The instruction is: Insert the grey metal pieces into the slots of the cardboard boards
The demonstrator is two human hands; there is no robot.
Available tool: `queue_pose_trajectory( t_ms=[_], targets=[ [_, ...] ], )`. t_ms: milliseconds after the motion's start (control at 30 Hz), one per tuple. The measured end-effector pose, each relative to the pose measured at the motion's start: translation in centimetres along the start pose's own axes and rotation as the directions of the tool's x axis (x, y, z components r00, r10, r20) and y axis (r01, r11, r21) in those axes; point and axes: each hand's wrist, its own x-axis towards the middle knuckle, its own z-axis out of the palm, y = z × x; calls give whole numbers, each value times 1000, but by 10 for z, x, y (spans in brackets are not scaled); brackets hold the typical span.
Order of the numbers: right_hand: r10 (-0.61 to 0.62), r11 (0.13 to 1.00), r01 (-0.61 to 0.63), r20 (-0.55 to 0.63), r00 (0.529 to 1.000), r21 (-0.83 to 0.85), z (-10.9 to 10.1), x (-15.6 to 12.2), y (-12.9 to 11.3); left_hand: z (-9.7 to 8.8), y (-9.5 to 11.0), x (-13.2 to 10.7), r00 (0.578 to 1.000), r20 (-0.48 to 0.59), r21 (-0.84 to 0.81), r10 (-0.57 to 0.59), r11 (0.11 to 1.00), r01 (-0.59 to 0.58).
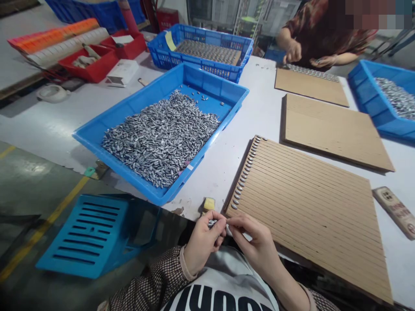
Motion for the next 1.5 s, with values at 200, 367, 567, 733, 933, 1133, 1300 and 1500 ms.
queue_pose_trajectory(
  t_ms=[200,367,567,733,933,1133,1300,1500],
  targets=[
    [11,999,-13,-51,999,-46,-3,-3,14,-5,11,-2,1000,8,-61,-8,998,8],
    [-297,887,207,-165,941,-413,7,3,39,-15,30,-5,999,-50,-250,17,968,-29],
    [-409,731,287,-61,910,-619,15,8,46,-16,24,-8,997,-40,-193,-64,980,55],
    [-410,671,295,-9,912,-681,12,8,45,-16,21,-7,996,-12,-169,-84,982,81],
    [-405,667,304,11,914,-681,12,9,41,-18,20,-4,999,-22,-191,-40,981,35],
    [-327,795,245,-52,944,-555,10,10,39,-15,26,-4,998,17,-215,-59,975,62],
    [-138,980,117,-123,983,-164,-5,13,13,-1,38,8,998,48,-92,-39,995,43],
    [166,916,-107,-124,978,386,-30,35,1,31,61,39,988,150,103,19,994,-35]
  ],
)
